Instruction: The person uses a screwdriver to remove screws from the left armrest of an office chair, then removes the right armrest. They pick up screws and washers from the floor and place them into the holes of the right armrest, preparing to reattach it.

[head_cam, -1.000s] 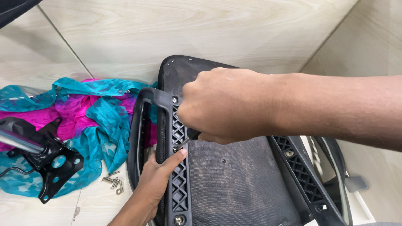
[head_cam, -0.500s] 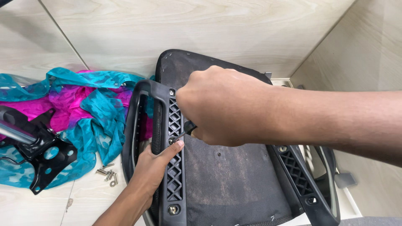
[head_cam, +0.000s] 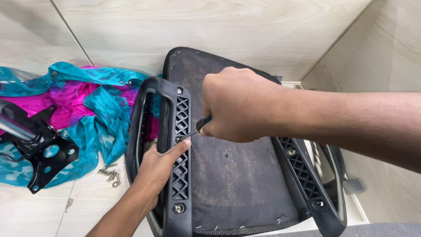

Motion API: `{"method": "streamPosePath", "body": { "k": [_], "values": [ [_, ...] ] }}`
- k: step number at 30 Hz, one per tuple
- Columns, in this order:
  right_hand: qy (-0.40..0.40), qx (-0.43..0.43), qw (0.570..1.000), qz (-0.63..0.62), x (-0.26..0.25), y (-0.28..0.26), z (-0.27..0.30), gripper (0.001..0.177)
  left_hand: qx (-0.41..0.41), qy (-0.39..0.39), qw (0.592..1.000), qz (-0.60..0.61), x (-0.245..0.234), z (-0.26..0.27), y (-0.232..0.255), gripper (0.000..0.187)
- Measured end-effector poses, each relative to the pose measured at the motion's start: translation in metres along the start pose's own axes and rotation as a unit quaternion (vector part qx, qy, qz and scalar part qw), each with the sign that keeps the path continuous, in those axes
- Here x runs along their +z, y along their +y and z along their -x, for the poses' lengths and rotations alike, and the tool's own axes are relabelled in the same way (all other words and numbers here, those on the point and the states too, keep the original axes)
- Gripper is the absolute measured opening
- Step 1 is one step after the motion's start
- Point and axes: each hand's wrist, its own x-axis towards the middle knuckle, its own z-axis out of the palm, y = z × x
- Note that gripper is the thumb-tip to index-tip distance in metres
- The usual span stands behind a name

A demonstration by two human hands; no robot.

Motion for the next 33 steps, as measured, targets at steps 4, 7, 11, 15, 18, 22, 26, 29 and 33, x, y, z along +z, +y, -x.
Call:
{"method": "streamPosePath", "body": {
  "k": [4,7,11,15,18,22,26,29,33],
  "values": [
    [-0.01,0.022,1.0,-0.012,-0.001,-0.001,-0.002,0.031,-0.001,0.009,1.0,-0.011,0.001,0.0,0.001,0.047],
    [-0.052,0.075,0.995,-0.046,-0.004,-0.001,-0.004,0.04,0.001,0.007,1.0,-0.011,0.001,0.001,0.001,0.047],
    [-0.05,0.109,0.987,-0.104,-0.002,0.002,-0.004,0.034,-0.003,0.01,1.0,-0.014,0.001,0.001,0.001,0.046],
    [-0.031,0.064,0.994,-0.08,0.004,0.004,-0.001,0.039,0.027,-0.005,0.999,-0.026,-0.001,-0.002,-0.002,0.044],
    [-0.017,0.029,0.999,-0.012,0.009,0.006,-0.002,0.041,0.023,-0.029,0.999,-0.006,-0.003,-0.005,-0.007,0.046],
    [0.034,-0.027,0.999,-0.029,0.027,0.018,0.009,0.03,0.048,-0.009,0.997,-0.06,-0.009,-0.002,-0.016,0.057],
    [0.067,-0.04,0.994,-0.079,0.045,0.03,0.025,0.027,0.06,-0.042,0.99,-0.118,-0.028,0.01,-0.024,0.069],
    [0.087,-0.026,0.989,-0.119,0.057,0.033,0.04,0.031,0.049,-0.089,0.989,-0.112,-0.044,0.023,-0.03,0.074],
    [0.097,-0.028,0.986,-0.136,0.066,0.035,0.061,0.036,0.068,-0.064,0.979,-0.183,-0.055,0.039,-0.039,0.078]
  ]
}}
